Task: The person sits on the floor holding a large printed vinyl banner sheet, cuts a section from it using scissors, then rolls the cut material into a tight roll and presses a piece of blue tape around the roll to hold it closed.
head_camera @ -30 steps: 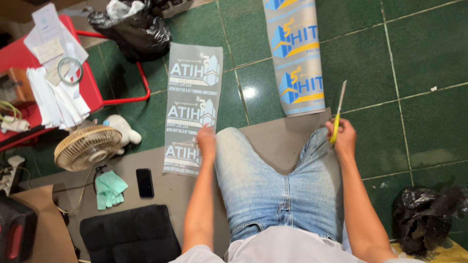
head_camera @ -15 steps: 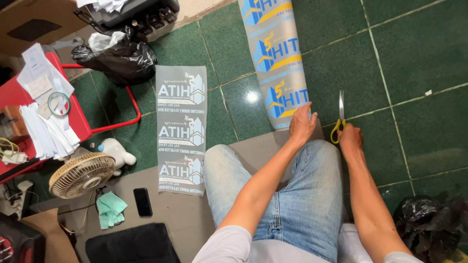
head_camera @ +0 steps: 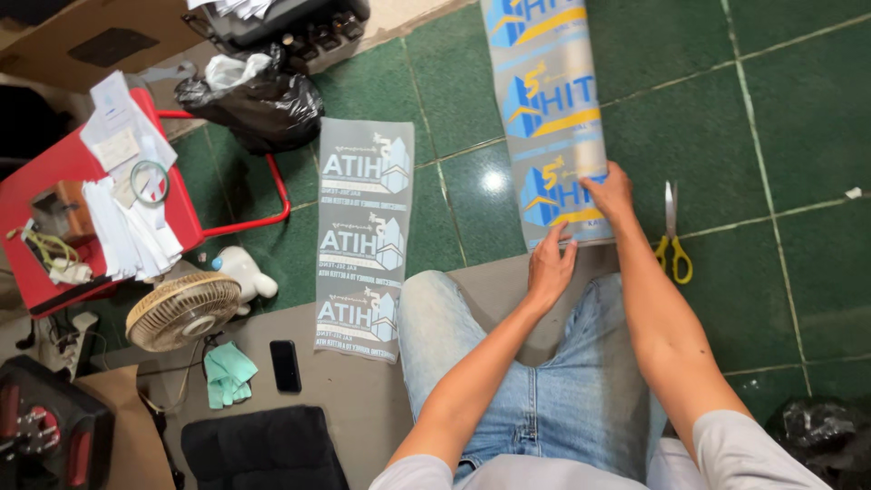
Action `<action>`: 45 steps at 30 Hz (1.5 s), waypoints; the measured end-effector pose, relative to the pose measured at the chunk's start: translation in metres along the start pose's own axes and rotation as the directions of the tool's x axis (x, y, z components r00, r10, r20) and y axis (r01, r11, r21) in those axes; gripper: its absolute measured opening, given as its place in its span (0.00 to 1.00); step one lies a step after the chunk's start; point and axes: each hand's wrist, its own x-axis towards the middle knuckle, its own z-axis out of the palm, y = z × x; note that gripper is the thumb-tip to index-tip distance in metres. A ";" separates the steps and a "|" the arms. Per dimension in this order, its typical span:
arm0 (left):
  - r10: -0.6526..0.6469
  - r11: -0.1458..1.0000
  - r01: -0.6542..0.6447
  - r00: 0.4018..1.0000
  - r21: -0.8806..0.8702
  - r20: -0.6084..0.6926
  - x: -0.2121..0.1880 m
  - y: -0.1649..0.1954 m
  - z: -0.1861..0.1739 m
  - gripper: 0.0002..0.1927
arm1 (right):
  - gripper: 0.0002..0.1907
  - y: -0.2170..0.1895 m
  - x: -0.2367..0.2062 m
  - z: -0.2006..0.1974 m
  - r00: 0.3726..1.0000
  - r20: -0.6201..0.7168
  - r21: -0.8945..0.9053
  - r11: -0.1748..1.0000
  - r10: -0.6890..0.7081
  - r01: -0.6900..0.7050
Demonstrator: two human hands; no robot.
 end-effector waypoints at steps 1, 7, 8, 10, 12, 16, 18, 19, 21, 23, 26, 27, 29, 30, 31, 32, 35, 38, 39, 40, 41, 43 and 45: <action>-0.008 1.000 0.008 1.000 0.001 -0.010 -0.001 -0.002 -0.005 0.23 | 0.31 -0.001 0.001 0.001 0.999 0.013 -0.001 0.999 0.053 -0.053; -0.085 0.996 0.084 0.995 -0.031 -0.048 0.022 -0.003 -0.015 0.21 | 0.27 -0.003 0.007 0.007 0.982 0.078 -0.133 0.978 0.172 -0.160; -0.049 0.999 0.047 0.996 -0.026 -0.075 0.031 -0.002 -0.015 0.20 | 0.25 -0.003 0.008 0.008 0.974 0.100 -0.140 0.972 0.206 -0.191; 0.022 0.999 -0.025 0.993 -0.020 -0.119 0.050 0.003 -0.012 0.20 | 0.26 -0.002 0.009 0.007 0.967 0.134 -0.052 0.976 0.217 -0.212; 0.084 0.996 -0.089 0.985 -0.028 -0.152 0.072 0.011 -0.010 0.20 | 0.25 -0.002 0.011 0.006 0.954 0.204 0.132 0.959 0.222 -0.251; 0.153 0.975 -0.122 0.975 0.188 -0.161 0.120 0.040 -0.004 0.32 | 0.24 -0.002 0.010 0.002 0.919 0.348 0.503 0.790 0.185 -0.350; 0.050 0.979 -0.029 0.993 0.203 -0.103 0.141 0.059 -0.002 0.38 | 0.24 -0.005 0.007 0.001 0.925 0.346 0.570 0.747 0.159 -0.341; -0.001 0.977 0.016 0.997 0.212 -0.073 0.149 0.068 0.000 0.41 | 0.24 -0.007 0.005 0.001 0.935 0.324 0.585 0.746 0.147 -0.320; -0.056 0.974 0.072 0.995 0.213 -0.082 0.162 0.083 0.002 0.46 | 0.23 -0.012 0.006 -0.001 0.959 0.251 0.548 0.797 0.131 -0.252; -0.099 0.976 0.114 0.991 0.186 -0.085 0.167 0.094 0.005 0.49 | 0.22 -0.014 0.002 -0.008 0.980 0.155 0.425 0.887 0.125 -0.181; -0.132 0.988 0.138 0.988 0.070 -0.085 0.171 0.106 0.009 0.50 | 0.28 -0.019 -0.002 -0.020 0.998 -0.049 -0.004 1.000 -0.026 0.026; -0.149 0.989 0.150 0.985 0.006 -0.083 0.171 0.108 0.010 0.50 | 0.31 -0.020 -0.008 -0.024 0.994 -0.101 -0.077 0.996 -0.050 0.042; -0.180 0.972 0.171 0.983 -0.160 -0.046 0.173 0.112 0.012 0.48 | 0.38 -0.024 -0.017 -0.027 0.973 -0.198 -0.228 0.971 -0.115 0.069; -0.197 0.948 0.188 0.980 -0.258 -0.010 0.174 0.113 0.013 0.46 | 0.40 -0.027 -0.022 -0.025 0.960 -0.234 -0.310 0.948 -0.155 0.077; -0.209 0.912 0.205 0.978 -0.354 0.027 0.176 0.114 0.013 0.44 | 0.43 -0.029 -0.026 -0.024 0.943 -0.265 -0.391 0.917 -0.199 0.083; -0.179 0.863 0.186 0.982 -0.469 0.060 0.178 0.114 0.014 0.42 | 0.45 -0.032 -0.027 -0.022 0.924 -0.292 -0.468 0.879 -0.248 0.088; -0.078 0.660 0.153 0.988 -0.735 0.136 0.189 0.112 0.017 0.35 | 0.46 -0.039 -0.028 -0.014 0.895 -0.360 -0.530 0.847 -0.263 0.036; -0.016 0.448 0.214 0.973 -0.868 0.231 0.201 0.101 0.024 0.30 | 0.45 -0.038 -0.024 -0.005 0.834 -0.431 -0.558 0.828 -0.344 0.053; -0.017 0.378 0.260 0.962 -0.888 0.274 0.205 0.095 0.025 0.30 | 0.46 -0.037 -0.023 -0.002 0.845 -0.411 -0.546 0.835 -0.344 0.074; -0.018 0.304 0.309 0.947 -0.901 0.319 0.206 0.087 0.026 0.29 | 0.46 -0.035 -0.023 0.002 0.856 -0.388 -0.534 0.840 -0.341 0.092; -0.034 0.280 0.335 0.940 -0.900 0.340 0.209 0.078 0.025 0.29 | 0.47 -0.033 -0.022 0.005 0.866 -0.368 -0.521 0.847 -0.340 0.111; -0.065 0.232 0.382 0.924 -0.895 0.377 0.216 0.058 0.015 0.28 | 0.47 -0.030 -0.023 0.016 0.919 -0.255 -0.384 0.904 -0.300 0.189; -0.142 0.244 0.452 0.892 -0.858 0.429 0.220 0.034 0.000 0.27 | 0.43 -0.025 -0.027 0.025 0.946 -0.171 -0.307 0.927 -0.276 0.215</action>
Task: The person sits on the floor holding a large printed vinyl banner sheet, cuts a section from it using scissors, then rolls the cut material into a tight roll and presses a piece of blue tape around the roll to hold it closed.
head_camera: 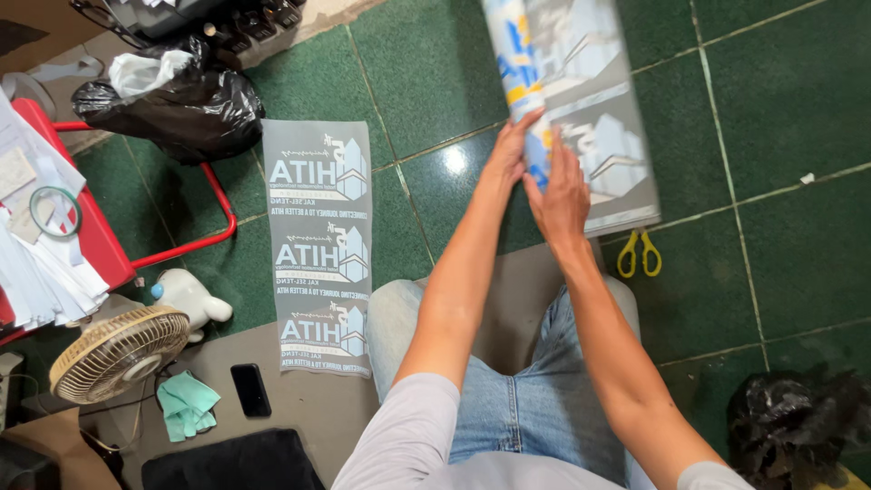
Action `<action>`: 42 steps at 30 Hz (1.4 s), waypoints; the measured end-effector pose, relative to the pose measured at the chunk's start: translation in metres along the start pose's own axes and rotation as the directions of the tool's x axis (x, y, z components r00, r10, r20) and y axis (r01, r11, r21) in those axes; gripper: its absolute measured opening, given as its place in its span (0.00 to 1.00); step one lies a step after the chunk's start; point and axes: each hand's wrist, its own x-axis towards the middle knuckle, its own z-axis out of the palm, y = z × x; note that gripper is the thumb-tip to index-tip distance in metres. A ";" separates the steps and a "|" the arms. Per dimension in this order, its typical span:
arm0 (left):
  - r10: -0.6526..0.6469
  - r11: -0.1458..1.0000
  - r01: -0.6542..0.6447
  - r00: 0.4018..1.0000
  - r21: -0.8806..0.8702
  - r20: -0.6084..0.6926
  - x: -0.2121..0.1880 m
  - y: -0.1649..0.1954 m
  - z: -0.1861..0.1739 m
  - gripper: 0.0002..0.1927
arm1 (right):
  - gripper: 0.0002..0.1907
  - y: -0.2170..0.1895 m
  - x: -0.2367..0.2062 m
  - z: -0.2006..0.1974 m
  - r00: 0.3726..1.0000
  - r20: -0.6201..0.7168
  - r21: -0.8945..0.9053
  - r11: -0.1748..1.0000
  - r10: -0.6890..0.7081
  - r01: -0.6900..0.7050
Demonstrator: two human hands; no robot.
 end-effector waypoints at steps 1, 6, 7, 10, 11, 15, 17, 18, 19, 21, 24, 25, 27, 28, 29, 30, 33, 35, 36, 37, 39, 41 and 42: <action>-0.036 0.999 0.036 0.999 0.011 -0.032 0.000 0.006 -0.013 0.27 | 0.39 0.001 -0.005 0.003 1.000 0.026 0.001 1.000 0.004 -0.004; -0.071 0.986 0.073 0.997 0.151 -0.018 -0.012 0.029 -0.068 0.27 | 0.26 0.038 -0.017 0.007 0.987 -0.067 -0.276 0.948 0.145 -0.158; -0.080 0.982 0.082 0.997 0.170 -0.016 -0.013 0.033 -0.076 0.28 | 0.29 0.046 -0.014 0.011 0.986 -0.133 -0.297 0.945 0.100 -0.136; -0.130 0.976 0.150 0.983 0.155 -0.133 -0.020 0.038 -0.093 0.29 | 0.31 0.063 -0.001 0.030 0.922 0.073 0.178 0.905 0.380 -0.387; -0.119 0.977 0.140 0.984 0.160 -0.135 -0.022 0.038 -0.097 0.29 | 0.31 0.064 -0.001 0.035 0.846 0.263 0.376 0.758 0.464 -0.533; -0.088 0.986 0.106 0.987 0.129 -0.136 -0.026 0.038 -0.109 0.31 | 0.30 0.066 -0.011 0.045 0.836 0.330 0.348 0.766 0.440 -0.540; -0.056 0.982 0.082 0.986 0.168 -0.154 -0.027 0.042 -0.114 0.31 | 0.29 0.063 -0.010 0.049 0.820 0.361 0.460 0.680 0.444 -0.571; -0.034 0.972 0.075 0.983 0.222 -0.182 -0.028 0.044 -0.116 0.31 | 0.24 0.063 -0.010 0.050 0.827 0.371 0.479 0.676 0.422 -0.560; -0.008 0.959 0.068 0.978 0.276 -0.211 -0.030 0.047 -0.118 0.32 | 0.19 0.062 -0.009 0.051 0.834 0.382 0.498 0.672 0.398 -0.548; 0.014 0.942 0.054 0.980 0.332 -0.197 -0.033 0.053 -0.122 0.34 | 0.12 0.060 -0.011 0.052 0.842 0.385 0.542 0.646 0.378 -0.538; 0.013 0.929 0.045 0.988 0.366 -0.154 -0.035 0.060 -0.127 0.36 | 0.08 0.058 -0.014 0.047 0.855 0.353 0.600 0.610 0.380 -0.518; 0.006 0.928 0.044 0.991 0.369 -0.133 -0.035 0.061 -0.127 0.37 | 0.08 0.058 -0.013 0.044 0.864 0.339 0.606 0.616 0.372 -0.503; 0.004 0.918 0.066 0.985 0.392 -0.175 -0.034 0.063 -0.129 0.38 | 0.07 0.060 -0.016 0.036 0.867 0.332 0.617 0.610 0.371 -0.497; 0.005 0.912 0.075 0.981 0.403 -0.193 -0.033 0.065 -0.130 0.38 | 0.07 0.061 -0.016 0.032 0.865 0.335 0.625 0.600 0.373 -0.500; -0.007 0.913 0.092 0.978 0.397 -0.210 -0.032 0.066 -0.131 0.38 | 0.07 0.062 -0.016 0.030 0.863 0.338 0.632 0.589 0.375 -0.504; -0.020 0.914 0.109 0.974 0.390 -0.226 -0.033 0.067 -0.132 0.38 | 0.07 0.063 -0.018 0.028 0.860 0.347 0.642 0.574 0.374 -0.508; 0.020 0.923 0.078 0.969 0.378 -0.247 -0.033 0.073 -0.133 0.36 | 0.07 0.072 -0.012 0.023 0.856 0.354 0.670 0.536 0.377 -0.514; 0.057 0.917 0.048 0.967 0.395 -0.248 -0.035 0.075 -0.136 0.32 | 0.08 0.078 -0.011 0.023 0.846 0.350 0.679 0.513 0.403 -0.526; 0.076 0.907 0.034 0.967 0.419 -0.244 -0.036 0.077 -0.138 0.30 | 0.08 0.081 -0.009 0.023 0.837 0.364 0.665 0.514 0.410 -0.541; 0.094 0.897 0.023 0.966 0.442 -0.240 -0.038 0.078 -0.140 0.28 | 0.08 0.085 -0.009 0.021 0.826 0.379 0.651 0.514 0.417 -0.558; 0.129 0.870 0.001 0.964 0.492 -0.231 -0.043 0.080 -0.146 0.24 | 0.08 0.091 -0.007 0.020 0.818 0.395 0.629 0.525 0.418 -0.573; 0.142 0.859 -0.006 0.963 0.512 -0.228 -0.045 0.080 -0.152 0.22 | 0.09 0.096 -0.005 0.021 0.823 0.398 0.613 0.549 0.406 -0.568; 0.136 0.862 0.001 0.963 0.507 -0.234 -0.047 0.080 -0.155 0.22 | 0.09 0.098 -0.003 0.020 0.818 0.412 0.602 0.554 0.401 -0.575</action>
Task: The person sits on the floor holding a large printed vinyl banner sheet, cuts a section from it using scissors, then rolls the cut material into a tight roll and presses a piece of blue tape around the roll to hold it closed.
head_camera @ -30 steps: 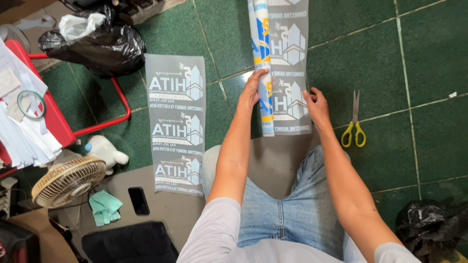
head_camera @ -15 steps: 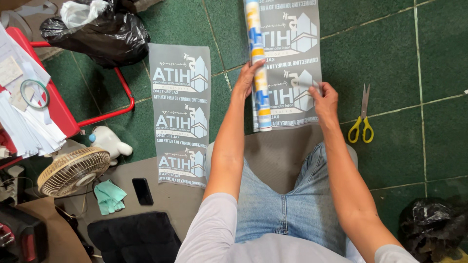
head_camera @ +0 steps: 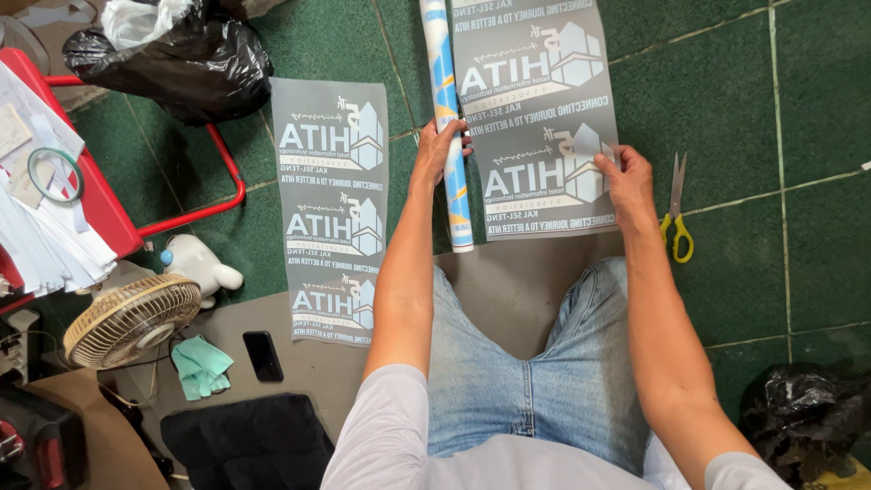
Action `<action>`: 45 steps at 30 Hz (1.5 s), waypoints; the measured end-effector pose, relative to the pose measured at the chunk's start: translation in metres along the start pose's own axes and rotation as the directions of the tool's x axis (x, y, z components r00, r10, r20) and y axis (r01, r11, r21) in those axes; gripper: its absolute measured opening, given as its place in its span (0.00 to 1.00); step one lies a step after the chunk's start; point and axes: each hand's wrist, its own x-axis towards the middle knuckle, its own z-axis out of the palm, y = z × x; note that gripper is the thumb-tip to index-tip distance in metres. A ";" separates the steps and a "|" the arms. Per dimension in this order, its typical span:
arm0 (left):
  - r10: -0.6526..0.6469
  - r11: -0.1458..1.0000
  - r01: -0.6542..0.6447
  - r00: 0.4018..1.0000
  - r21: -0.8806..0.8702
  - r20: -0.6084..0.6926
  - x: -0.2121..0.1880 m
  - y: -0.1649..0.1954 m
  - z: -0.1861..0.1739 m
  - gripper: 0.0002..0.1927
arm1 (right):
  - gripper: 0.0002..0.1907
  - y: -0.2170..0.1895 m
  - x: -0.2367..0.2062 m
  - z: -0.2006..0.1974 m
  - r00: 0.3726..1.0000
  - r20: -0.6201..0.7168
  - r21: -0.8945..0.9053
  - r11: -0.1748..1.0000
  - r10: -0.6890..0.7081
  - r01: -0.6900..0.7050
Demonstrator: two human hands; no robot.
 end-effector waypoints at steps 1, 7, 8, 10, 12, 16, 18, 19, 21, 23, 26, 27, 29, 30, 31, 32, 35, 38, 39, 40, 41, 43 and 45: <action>-0.011 1.000 0.011 1.000 -0.003 -0.004 -0.001 -0.002 -0.002 0.21 | 0.09 0.001 0.002 -0.002 1.000 0.013 -0.011 1.000 0.011 -0.011; 0.015 0.999 -0.014 1.000 -0.029 0.018 0.000 -0.010 -0.009 0.21 | 0.10 0.013 0.010 -0.006 0.995 0.044 -0.084 0.993 0.084 -0.080; 0.013 1.000 -0.013 1.000 -0.008 0.009 0.000 -0.011 -0.010 0.21 | 0.10 0.016 0.011 -0.005 0.994 0.051 -0.084 0.993 0.092 -0.088; 0.010 0.999 -0.009 1.000 0.032 -0.005 0.001 -0.014 -0.010 0.21 | 0.10 0.020 0.010 -0.005 0.993 0.054 -0.065 0.993 0.104 -0.101; 0.006 1.000 -0.006 1.000 0.017 0.014 0.002 -0.015 -0.011 0.21 | 0.10 0.023 0.009 -0.006 0.992 0.052 -0.057 0.992 0.114 -0.111; 0.024 0.994 -0.022 1.000 0.105 -0.013 0.003 -0.015 -0.011 0.21 | 0.11 0.023 0.008 -0.004 0.986 0.048 -0.036 0.987 0.160 -0.158; 0.023 0.995 -0.021 1.000 0.101 -0.012 0.002 -0.014 -0.011 0.22 | 0.11 0.022 0.008 -0.003 0.984 0.048 -0.029 0.985 0.173 -0.172; 0.021 0.995 -0.020 1.000 0.098 -0.011 0.002 -0.013 -0.010 0.22 | 0.11 0.021 0.008 -0.003 0.984 0.049 -0.035 0.985 0.171 -0.170; 0.037 0.996 -0.037 0.999 0.080 -0.003 -0.001 -0.010 -0.009 0.24 | 0.12 0.019 0.008 -0.003 0.982 0.066 -0.039 0.983 0.179 -0.177; 0.071 0.994 -0.069 0.997 0.085 -0.015 -0.003 -0.007 -0.007 0.25 | 0.12 0.018 0.009 -0.004 0.975 0.097 -0.034 0.980 0.199 -0.196; 0.119 0.989 -0.115 0.992 0.098 -0.038 -0.005 -0.004 -0.007 0.26 | 0.13 0.014 0.012 -0.004 0.961 0.130 -0.016 0.970 0.244 -0.244; 0.118 0.990 -0.115 0.993 0.082 -0.028 -0.005 -0.004 -0.008 0.26 | 0.13 0.013 0.013 -0.005 0.957 0.142 -0.015 0.967 0.254 -0.254; 0.106 0.993 -0.105 0.994 0.060 -0.007 -0.003 -0.004 -0.009 0.25 | 0.14 0.011 0.014 -0.007 0.948 0.166 -0.013 0.961 0.273 -0.275; 0.094 0.994 -0.094 0.996 0.053 0.001 -0.003 -0.005 -0.010 0.25 | 0.15 0.010 0.015 -0.008 0.940 0.191 -0.022 0.959 0.282 -0.283; 0.082 0.996 -0.082 0.997 0.046 0.009 -0.002 -0.006 -0.011 0.24 | 0.15 0.009 0.016 -0.008 0.932 0.216 -0.030 0.956 0.291 -0.291; 0.065 0.998 -0.065 0.998 0.016 0.010 -0.002 -0.008 -0.012 0.24 | 0.16 0.007 0.017 -0.008 0.923 0.241 -0.039 0.953 0.300 -0.299; 0.026 0.999 -0.026 1.000 -0.033 0.006 0.000 -0.015 -0.015 0.24 | 0.17 0.005 0.022 -0.003 0.901 0.202 -0.067 0.923 0.384 -0.378; 0.018 1.000 -0.019 1.000 -0.015 -0.019 0.004 -0.021 -0.017 0.25 | 0.18 0.004 0.027 0.009 0.953 0.214 -0.022 0.976 0.215 -0.216; 0.006 1.000 -0.007 0.999 -0.016 -0.036 0.005 -0.021 -0.017 0.26 | 0.17 0.004 0.027 0.011 0.967 0.197 -0.032 0.987 0.161 -0.158; -0.006 1.000 0.005 0.999 -0.018 -0.053 0.006 -0.022 -0.017 0.28 | 0.17 0.004 0.027 0.012 0.978 0.181 -0.044 0.994 0.106 -0.100; -0.008 1.000 0.007 0.999 -0.019 -0.050 0.006 -0.022 -0.018 0.30 | 0.18 0.003 0.027 0.013 0.985 0.165 -0.056 0.998 0.051 -0.042; -0.016 1.000 0.015 0.999 -0.022 -0.042 0.006 -0.021 -0.017 0.33 | 0.18 0.000 0.026 0.010 0.988 0.152 -0.086 0.996 0.026 -0.013; -0.013 1.000 0.013 0.999 -0.012 -0.049 0.005 -0.019 -0.015 0.34 | 0.18 -0.004 0.026 0.008 0.991 0.132 -0.097 0.995 0.015 -0.002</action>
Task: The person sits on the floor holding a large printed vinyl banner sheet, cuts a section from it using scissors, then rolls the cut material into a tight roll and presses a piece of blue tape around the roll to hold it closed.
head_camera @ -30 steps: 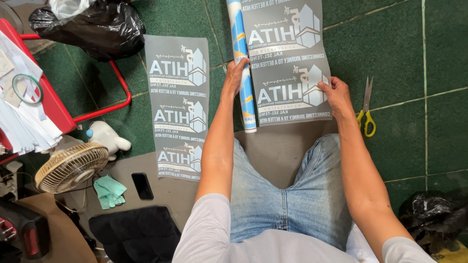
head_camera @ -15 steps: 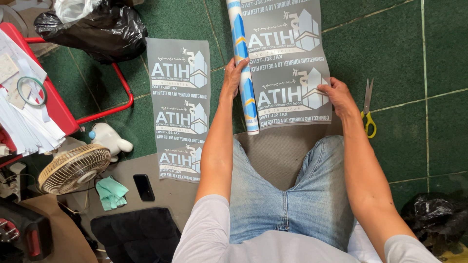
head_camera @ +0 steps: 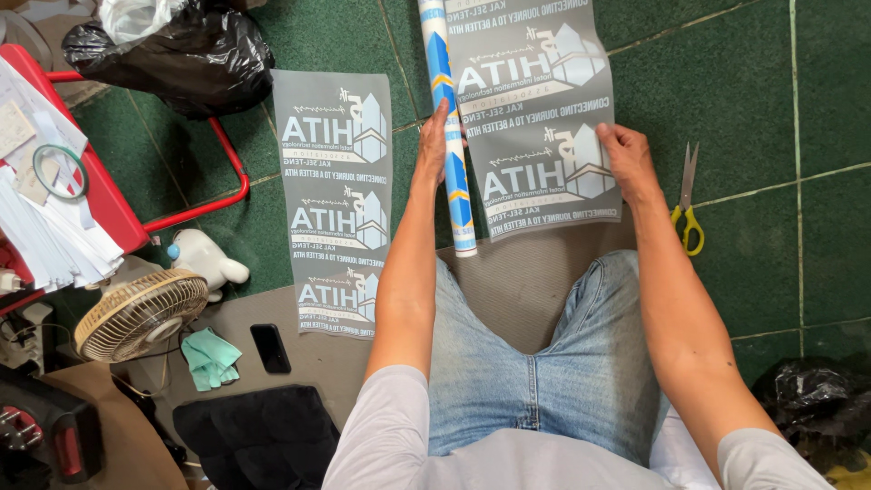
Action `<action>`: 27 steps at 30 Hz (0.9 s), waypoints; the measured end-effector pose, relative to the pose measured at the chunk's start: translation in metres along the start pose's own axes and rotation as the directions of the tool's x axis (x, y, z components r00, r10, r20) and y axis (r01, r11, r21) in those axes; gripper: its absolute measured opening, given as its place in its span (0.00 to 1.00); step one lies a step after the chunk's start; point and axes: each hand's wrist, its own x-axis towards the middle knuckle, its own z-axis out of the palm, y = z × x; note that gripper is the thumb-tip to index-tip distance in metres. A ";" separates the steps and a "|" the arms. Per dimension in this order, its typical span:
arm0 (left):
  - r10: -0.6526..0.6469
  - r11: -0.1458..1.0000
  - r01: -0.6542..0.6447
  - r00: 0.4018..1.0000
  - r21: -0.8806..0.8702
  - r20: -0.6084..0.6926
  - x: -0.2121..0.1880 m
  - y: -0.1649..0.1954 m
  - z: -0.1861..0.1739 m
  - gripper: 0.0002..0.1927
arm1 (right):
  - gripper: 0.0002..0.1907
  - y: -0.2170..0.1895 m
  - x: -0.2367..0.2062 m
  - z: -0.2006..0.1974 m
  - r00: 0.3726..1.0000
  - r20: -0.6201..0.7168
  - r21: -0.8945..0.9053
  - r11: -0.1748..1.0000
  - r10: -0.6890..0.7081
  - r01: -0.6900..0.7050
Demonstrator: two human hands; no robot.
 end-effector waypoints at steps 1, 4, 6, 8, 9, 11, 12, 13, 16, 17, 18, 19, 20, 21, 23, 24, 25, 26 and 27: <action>0.001 1.000 -0.001 1.000 0.004 -0.003 -0.001 0.001 0.001 0.34 | 0.18 -0.002 0.000 -0.001 1.000 -0.014 0.003 1.000 0.003 -0.003; 0.000 1.000 0.001 1.000 0.026 -0.025 -0.004 0.006 0.005 0.34 | 0.17 -0.005 -0.003 -0.006 1.000 -0.025 0.025 1.000 0.001 -0.001; 0.021 0.999 -0.020 0.999 0.026 -0.037 -0.005 0.009 0.005 0.34 | 0.17 -0.008 -0.004 -0.014 0.999 -0.052 0.033 0.999 -0.006 0.008; 0.045 0.998 -0.042 0.997 0.050 -0.059 -0.003 0.009 0.005 0.34 | 0.16 -0.007 -0.006 -0.028 0.994 -0.112 0.029 1.000 -0.008 0.011; 0.062 0.996 -0.056 0.995 0.075 -0.074 -0.001 0.009 0.005 0.34 | 0.16 -0.006 -0.007 -0.034 0.995 -0.100 -0.003 1.000 0.001 -0.001; 0.127 0.976 -0.099 0.983 0.196 -0.131 0.002 0.004 0.006 0.33 | 0.16 -0.003 -0.012 -0.048 0.997 -0.074 -0.069 0.997 0.024 -0.029; 0.181 0.948 -0.127 0.969 0.291 -0.166 0.004 0.001 0.009 0.32 | 0.16 -0.002 -0.012 -0.052 0.996 -0.083 -0.098 0.995 0.008 -0.016; 0.240 0.911 -0.151 0.951 0.385 -0.196 0.006 -0.001 0.011 0.32 | 0.16 -0.001 -0.012 -0.054 0.996 -0.091 -0.127 0.992 -0.011 -0.001; 0.463 0.611 -0.138 0.862 0.780 -0.209 0.006 -0.005 0.024 0.26 | 0.15 -0.002 -0.012 -0.054 0.995 -0.085 -0.100 0.994 -0.053 0.045; 0.451 0.579 -0.115 0.870 0.807 -0.200 0.005 -0.006 0.028 0.26 | 0.15 -0.002 -0.013 -0.054 0.995 -0.080 -0.072 0.996 -0.063 0.058; 0.438 0.546 -0.091 0.878 0.833 -0.191 0.003 -0.007 0.032 0.26 | 0.14 -0.004 -0.015 -0.054 0.994 -0.078 -0.091 0.994 -0.076 0.069; 0.425 0.510 -0.068 0.886 0.857 -0.183 0.000 -0.006 0.037 0.26 | 0.15 -0.006 -0.016 -0.055 0.993 -0.076 -0.108 0.991 -0.090 0.081; 0.463 0.484 -0.091 0.871 0.870 -0.167 -0.004 -0.003 0.042 0.28 | 0.16 -0.009 -0.017 -0.055 0.992 -0.075 -0.126 0.987 -0.106 0.096; 0.499 0.457 -0.112 0.853 0.882 -0.150 -0.008 -0.001 0.046 0.30 | 0.17 -0.012 -0.019 -0.055 0.991 -0.071 -0.142 0.985 -0.113 0.102; 0.516 0.440 -0.122 0.845 0.890 -0.139 -0.014 0.006 0.054 0.33 | 0.19 -0.017 -0.022 -0.055 0.989 -0.062 -0.174 0.977 -0.132 0.120; 0.494 0.450 -0.109 0.857 0.886 -0.145 -0.017 0.008 0.057 0.33 | 0.19 -0.019 -0.022 -0.055 0.988 -0.057 -0.175 0.976 -0.140 0.128; 0.471 0.460 -0.096 0.869 0.883 -0.151 -0.019 0.010 0.060 0.34 | 0.19 -0.020 -0.022 -0.056 0.988 -0.053 -0.177 0.975 -0.147 0.136; 0.461 0.458 -0.087 0.874 0.885 -0.153 -0.021 0.010 0.062 0.35 | 0.20 -0.021 -0.022 -0.056 0.987 -0.048 -0.178 0.973 -0.156 0.145; 0.452 0.455 -0.078 0.879 0.887 -0.154 -0.023 0.010 0.063 0.36 | 0.20 -0.021 -0.020 -0.056 0.987 -0.038 -0.153 0.977 -0.158 0.151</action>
